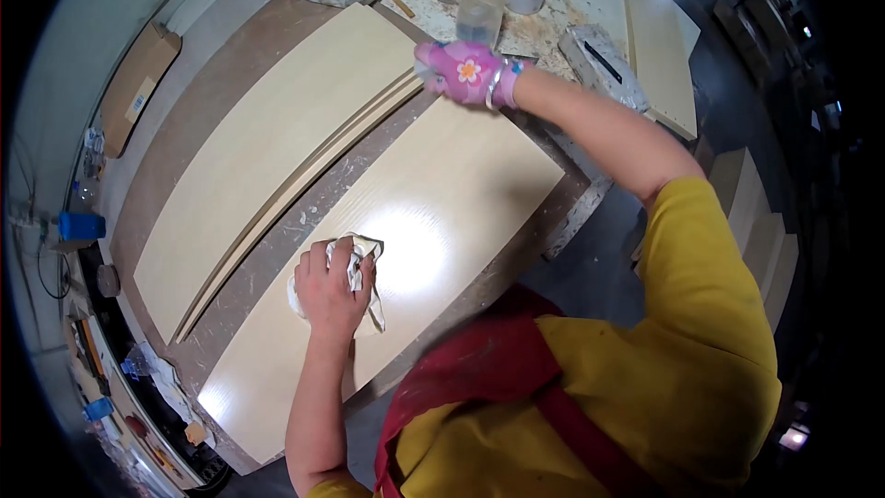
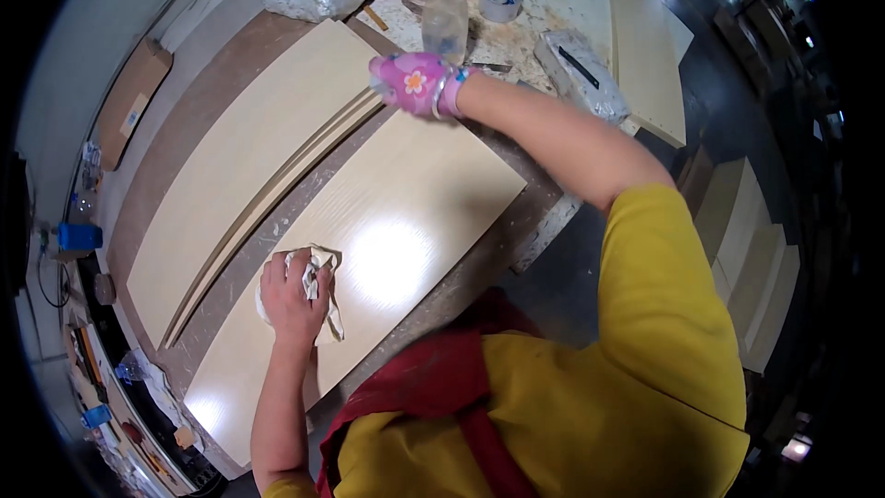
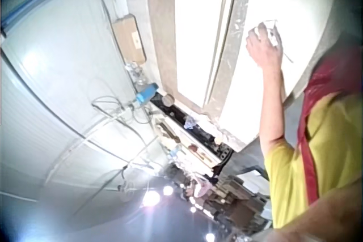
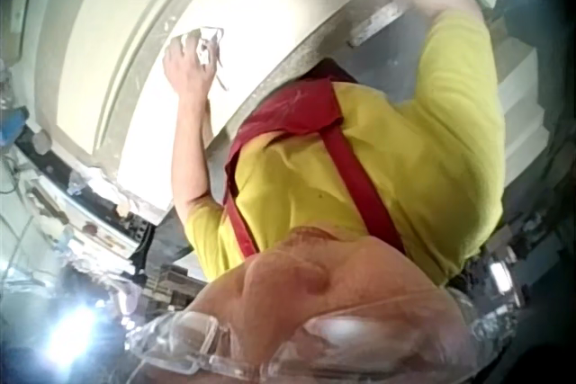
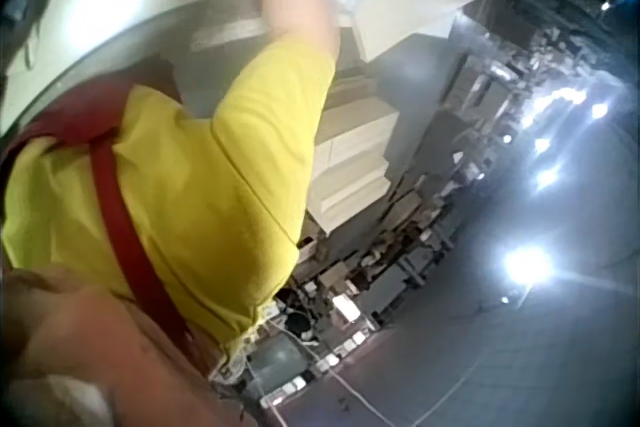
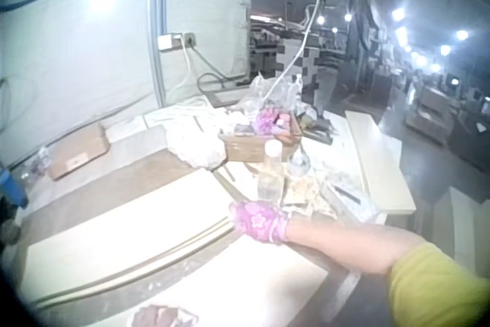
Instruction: The person wipes the surface of a light-colored wooden board using a white cloth. They repeatedly apply a liquid from a bottle onto the cloth and rub the board's surface. The person also uses a small block to rub the edges of the board. The task involves handling multiple wooden pieces on a workbench.
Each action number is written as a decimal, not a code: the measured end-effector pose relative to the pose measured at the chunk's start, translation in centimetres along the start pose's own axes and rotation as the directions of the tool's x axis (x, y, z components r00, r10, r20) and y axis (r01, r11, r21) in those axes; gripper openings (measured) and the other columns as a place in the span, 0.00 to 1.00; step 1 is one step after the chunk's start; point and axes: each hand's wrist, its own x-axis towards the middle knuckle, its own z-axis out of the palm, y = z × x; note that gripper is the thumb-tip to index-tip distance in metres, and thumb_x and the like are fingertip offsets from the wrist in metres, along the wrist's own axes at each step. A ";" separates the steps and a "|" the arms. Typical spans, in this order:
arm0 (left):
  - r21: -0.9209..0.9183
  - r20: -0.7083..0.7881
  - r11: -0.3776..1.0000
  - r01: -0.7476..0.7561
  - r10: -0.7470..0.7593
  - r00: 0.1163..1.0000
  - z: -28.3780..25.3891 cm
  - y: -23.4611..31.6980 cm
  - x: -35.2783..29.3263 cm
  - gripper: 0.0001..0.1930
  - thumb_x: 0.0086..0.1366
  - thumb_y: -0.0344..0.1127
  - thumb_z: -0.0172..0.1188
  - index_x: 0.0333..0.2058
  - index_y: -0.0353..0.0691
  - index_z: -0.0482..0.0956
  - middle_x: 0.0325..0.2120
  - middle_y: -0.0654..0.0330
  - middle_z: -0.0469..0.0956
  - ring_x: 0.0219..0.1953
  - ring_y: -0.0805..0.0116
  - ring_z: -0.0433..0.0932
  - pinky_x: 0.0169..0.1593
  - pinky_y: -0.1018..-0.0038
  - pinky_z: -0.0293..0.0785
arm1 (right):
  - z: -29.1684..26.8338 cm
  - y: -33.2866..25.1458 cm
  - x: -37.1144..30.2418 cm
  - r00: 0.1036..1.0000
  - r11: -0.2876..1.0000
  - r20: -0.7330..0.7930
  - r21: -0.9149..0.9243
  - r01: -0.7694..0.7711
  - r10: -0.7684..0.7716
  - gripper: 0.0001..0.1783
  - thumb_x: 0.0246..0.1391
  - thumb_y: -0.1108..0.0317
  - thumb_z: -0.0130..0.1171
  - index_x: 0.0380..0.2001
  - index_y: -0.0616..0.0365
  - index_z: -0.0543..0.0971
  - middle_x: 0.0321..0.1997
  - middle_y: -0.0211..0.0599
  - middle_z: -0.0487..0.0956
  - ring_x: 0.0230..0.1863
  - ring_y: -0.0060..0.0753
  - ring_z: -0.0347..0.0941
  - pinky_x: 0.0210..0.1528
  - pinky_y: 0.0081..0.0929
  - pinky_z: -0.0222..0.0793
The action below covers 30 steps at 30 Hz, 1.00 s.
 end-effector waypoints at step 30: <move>0.092 -0.055 0.977 0.192 -0.188 0.981 -6.0 -4.4 -11.1 0.16 0.49 0.40 0.66 0.38 0.45 0.78 0.33 0.56 0.74 0.34 0.55 0.73 0.37 0.62 0.68 | 5.5 -15.5 2.8 0.848 0.824 0.181 0.401 0.399 -0.499 0.26 0.54 0.52 0.57 0.46 0.62 0.67 0.36 0.53 0.75 0.38 0.60 0.72 0.41 0.45 0.67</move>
